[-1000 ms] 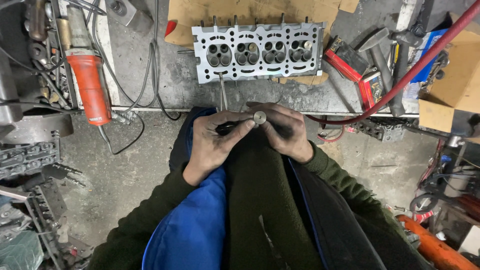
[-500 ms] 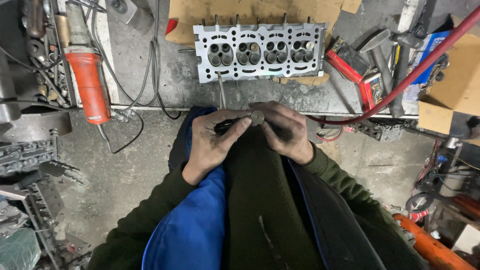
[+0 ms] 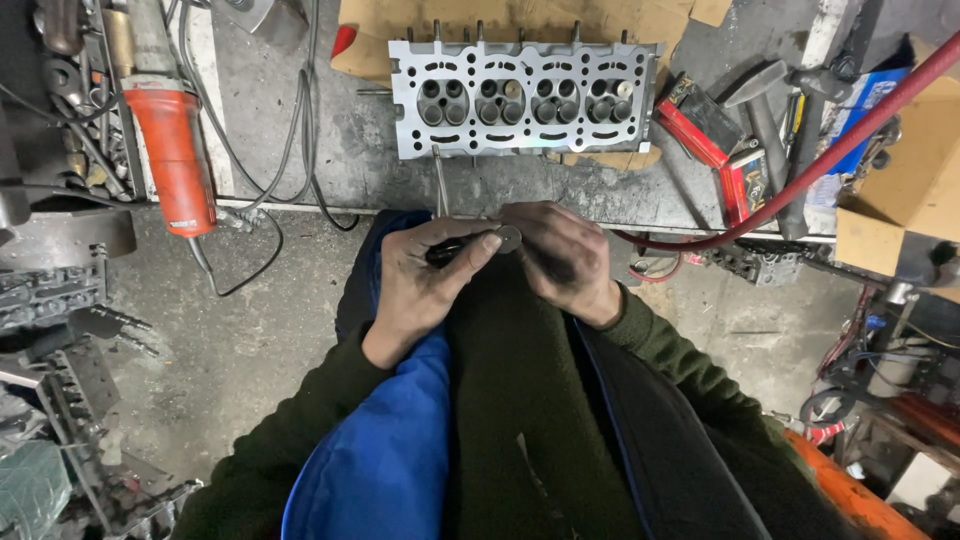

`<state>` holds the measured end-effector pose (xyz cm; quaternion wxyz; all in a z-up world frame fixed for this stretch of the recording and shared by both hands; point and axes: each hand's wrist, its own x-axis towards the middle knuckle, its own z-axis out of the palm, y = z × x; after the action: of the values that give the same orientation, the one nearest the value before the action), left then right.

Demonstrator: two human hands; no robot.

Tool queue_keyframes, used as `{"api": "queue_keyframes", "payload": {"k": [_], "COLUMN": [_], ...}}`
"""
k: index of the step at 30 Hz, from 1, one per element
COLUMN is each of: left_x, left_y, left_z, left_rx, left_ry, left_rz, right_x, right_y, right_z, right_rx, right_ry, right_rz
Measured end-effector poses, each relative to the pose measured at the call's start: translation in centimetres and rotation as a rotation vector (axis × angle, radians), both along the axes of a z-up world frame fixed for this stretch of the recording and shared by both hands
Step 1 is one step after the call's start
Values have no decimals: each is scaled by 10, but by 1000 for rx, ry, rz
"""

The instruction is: The person sits at a workbench fitting small round metal lifters into the bores of a cylinder head, then flips the head over onto cardboard and continues seating lifters into the opposite side. They retrieve more lifters from a parts box and a shelf toolbox and press them into place by hand.

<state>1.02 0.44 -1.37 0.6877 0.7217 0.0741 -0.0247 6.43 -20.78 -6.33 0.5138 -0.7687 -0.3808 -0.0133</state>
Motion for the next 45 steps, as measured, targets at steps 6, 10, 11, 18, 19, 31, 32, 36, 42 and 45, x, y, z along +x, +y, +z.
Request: {"api": "queue_keyframes", "payload": {"k": [6,10,11,18,19,31,32,36,42,45], "left_x": [-2,-2,-1,2,3,8,8,8,6,5], "left_y": [-4,-10,-11,-15,-15,-32,-34,-49,-75,-90], "left_z": [2,3,5,7,8,27,31,49,81,91], "left_rx": [-25,-21,-2,10,13,7,14,107,110,33], "left_ry": [59,93,55,76,77,38,25,3,-62,-184], "left_rz": [-30,-100,-93,-47,-50,-83,-80,-28,84,157], "right_x": [-4,4,4,0,0,3,5,15,37,44], "right_y": [-8,-8,-8,-8,-10,-16,-18,-30,-38,-43], "right_z": [-3,26,27,12,7,20,23,36,80,100], "right_rx": [81,-46,-56,-2,0,167,191,168,150,155], "right_ry": [58,-88,-139,-108,-107,277,295,179,13,-19], "right_rz": [-126,-133,-127,-134,-136,-34,-18,23,93,134]}}
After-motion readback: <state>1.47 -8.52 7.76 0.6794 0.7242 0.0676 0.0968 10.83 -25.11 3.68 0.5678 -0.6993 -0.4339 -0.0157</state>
